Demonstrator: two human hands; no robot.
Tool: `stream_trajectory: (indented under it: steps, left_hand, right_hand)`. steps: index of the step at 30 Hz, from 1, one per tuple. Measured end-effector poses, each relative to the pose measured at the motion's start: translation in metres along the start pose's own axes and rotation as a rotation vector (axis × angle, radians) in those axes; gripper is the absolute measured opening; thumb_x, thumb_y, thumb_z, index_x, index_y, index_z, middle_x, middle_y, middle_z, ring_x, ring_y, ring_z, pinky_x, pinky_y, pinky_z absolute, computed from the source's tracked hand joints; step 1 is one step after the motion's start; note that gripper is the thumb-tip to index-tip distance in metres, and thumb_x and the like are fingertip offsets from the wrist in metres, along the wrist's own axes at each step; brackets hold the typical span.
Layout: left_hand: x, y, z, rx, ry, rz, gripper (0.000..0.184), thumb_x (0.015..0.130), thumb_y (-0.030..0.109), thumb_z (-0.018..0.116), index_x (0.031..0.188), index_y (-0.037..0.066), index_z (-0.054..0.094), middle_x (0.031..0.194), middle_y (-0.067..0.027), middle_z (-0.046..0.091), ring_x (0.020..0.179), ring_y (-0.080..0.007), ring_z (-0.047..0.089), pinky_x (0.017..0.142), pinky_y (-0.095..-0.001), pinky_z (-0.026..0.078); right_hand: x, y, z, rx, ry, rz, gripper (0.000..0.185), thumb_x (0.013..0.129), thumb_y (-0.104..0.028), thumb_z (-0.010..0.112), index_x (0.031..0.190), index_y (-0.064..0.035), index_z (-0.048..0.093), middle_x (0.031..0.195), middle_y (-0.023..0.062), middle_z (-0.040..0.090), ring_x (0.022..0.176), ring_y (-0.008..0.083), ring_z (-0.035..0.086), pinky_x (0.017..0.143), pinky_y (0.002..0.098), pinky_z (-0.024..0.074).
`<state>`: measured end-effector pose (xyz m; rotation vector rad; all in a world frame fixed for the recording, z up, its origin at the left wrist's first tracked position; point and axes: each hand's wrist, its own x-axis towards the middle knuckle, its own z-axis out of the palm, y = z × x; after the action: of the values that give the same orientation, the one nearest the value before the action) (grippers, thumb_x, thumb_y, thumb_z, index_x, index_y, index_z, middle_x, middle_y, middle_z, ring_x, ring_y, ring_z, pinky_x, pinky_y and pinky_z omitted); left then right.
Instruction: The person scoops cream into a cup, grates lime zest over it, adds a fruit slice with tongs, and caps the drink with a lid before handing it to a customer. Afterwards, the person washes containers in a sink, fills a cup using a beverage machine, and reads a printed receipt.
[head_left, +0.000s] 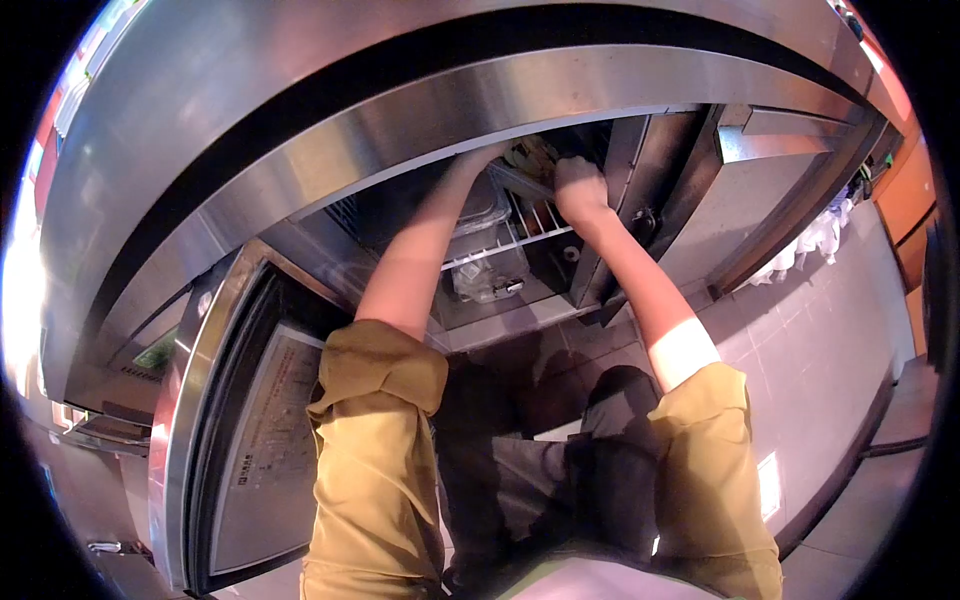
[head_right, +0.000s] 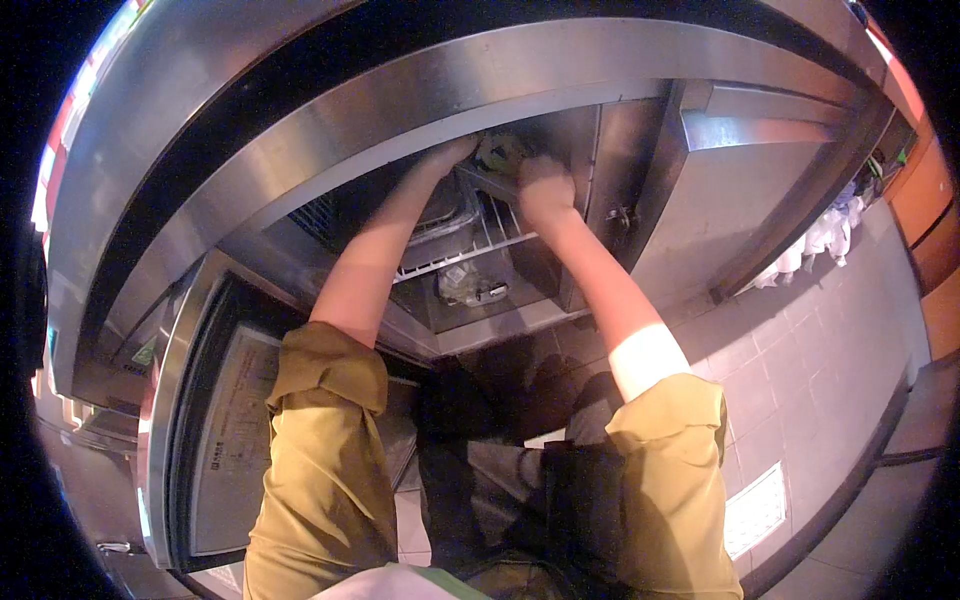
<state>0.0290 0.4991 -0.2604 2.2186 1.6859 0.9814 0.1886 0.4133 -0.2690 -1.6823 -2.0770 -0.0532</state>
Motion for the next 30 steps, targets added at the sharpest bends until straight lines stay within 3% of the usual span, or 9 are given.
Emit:
stream_trajectory:
  steps: [3, 6, 8, 11, 14, 16, 26, 30]
  left_hand:
    - [-0.002, 0.002, -0.001, -0.033, -0.005, -0.024, 0.04, 0.088, 0.03, 0.048, 0.118, 0.003, 0.05, 0.126, -0.0175, 0.047, 0.118, -0.0295, 0.042, 0.098, -0.038, 0.033]
    - [-0.005, 0.007, -0.004, -0.092, -0.01, -0.061, 0.04, 0.088, 0.03, 0.048, 0.118, 0.003, 0.05, 0.126, -0.0174, 0.047, 0.118, -0.0295, 0.042, 0.098, -0.038, 0.033]
    - [-0.007, 0.011, -0.007, -0.152, -0.019, -0.1, 0.041, 0.088, 0.03, 0.048, 0.118, 0.003, 0.05, 0.127, -0.0174, 0.046, 0.118, -0.0294, 0.042, 0.098, -0.038, 0.033]
    - [-0.008, 0.016, -0.007, -0.173, -0.025, -0.126, 0.041, 0.088, 0.03, 0.048, 0.118, 0.003, 0.05, 0.127, -0.0173, 0.046, 0.119, -0.0293, 0.041, 0.098, -0.038, 0.034]
    - [0.008, -0.007, 0.007, 0.001, -0.009, -0.046, 0.039, 0.087, 0.026, 0.05, 0.117, 0.003, 0.05, 0.126, -0.0172, 0.047, 0.118, -0.0294, 0.042, 0.097, -0.038, 0.034]
    - [0.004, -0.013, 0.006, -0.028, -0.073, -0.075, 0.038, 0.086, 0.025, 0.05, 0.117, 0.003, 0.05, 0.124, -0.0173, 0.048, 0.117, -0.0297, 0.043, 0.098, -0.0377, 0.033]
    - [0.002, -0.015, 0.007, 0.087, -0.067, -0.035, 0.038, 0.085, 0.023, 0.052, 0.118, 0.003, 0.05, 0.125, -0.0173, 0.047, 0.117, -0.0291, 0.042, 0.099, -0.036, 0.032]
    - [-0.008, 0.002, 0.0, -0.059, -0.008, -0.112, 0.041, 0.085, 0.024, 0.052, 0.12, 0.002, 0.049, 0.129, -0.0169, 0.044, 0.121, -0.0289, 0.038, 0.102, -0.036, 0.029]
  right_hand:
    - [-0.002, 0.0, -0.005, -0.029, -0.018, -0.027, 0.013, 0.072, -0.011, 0.06, 0.075, 0.0002, 0.065, 0.082, 0.0222, 0.063, 0.078, 0.0358, 0.063, 0.068, 0.0409, 0.0523]
    - [-0.005, 0.01, 0.001, -0.032, 0.139, -0.167, 0.02, 0.071, -0.017, 0.062, 0.074, 0.0027, 0.064, 0.082, 0.0211, 0.063, 0.076, 0.0343, 0.063, 0.064, 0.0402, 0.0517]
    - [0.003, 0.01, -0.002, 0.366, -0.039, -0.037, 0.021, 0.071, -0.017, 0.06, 0.073, 0.0038, 0.063, 0.079, 0.0208, 0.063, 0.072, 0.0341, 0.063, 0.061, 0.0399, 0.051]
    - [0.004, 0.0, -0.01, 0.777, -0.04, -0.061, 0.021, 0.071, -0.015, 0.057, 0.073, 0.0045, 0.063, 0.075, 0.0227, 0.062, 0.068, 0.0344, 0.063, 0.059, 0.0391, 0.051]
    - [0.017, -0.001, 0.005, 0.487, 0.198, -0.189, 0.019, 0.07, -0.012, 0.056, 0.072, 0.005, 0.063, 0.074, 0.026, 0.061, 0.07, 0.0364, 0.063, 0.064, 0.04, 0.0513]
    - [0.017, 0.0, 0.004, 0.312, 0.027, 0.041, 0.018, 0.069, -0.011, 0.057, 0.072, 0.0056, 0.062, 0.078, 0.0264, 0.061, 0.075, 0.0371, 0.062, 0.067, 0.0409, 0.0512]
    - [0.002, -0.019, 0.013, 0.216, 0.135, 0.0, 0.021, 0.074, -0.018, 0.057, 0.073, 0.002, 0.063, 0.078, 0.0243, 0.061, 0.074, 0.0368, 0.062, 0.069, 0.0427, 0.0509]
    - [0.004, -0.023, 0.005, 0.199, 0.062, 0.039, 0.023, 0.074, -0.022, 0.058, 0.076, -0.0004, 0.064, 0.081, 0.0229, 0.062, 0.077, 0.0356, 0.062, 0.07, 0.0422, 0.051]
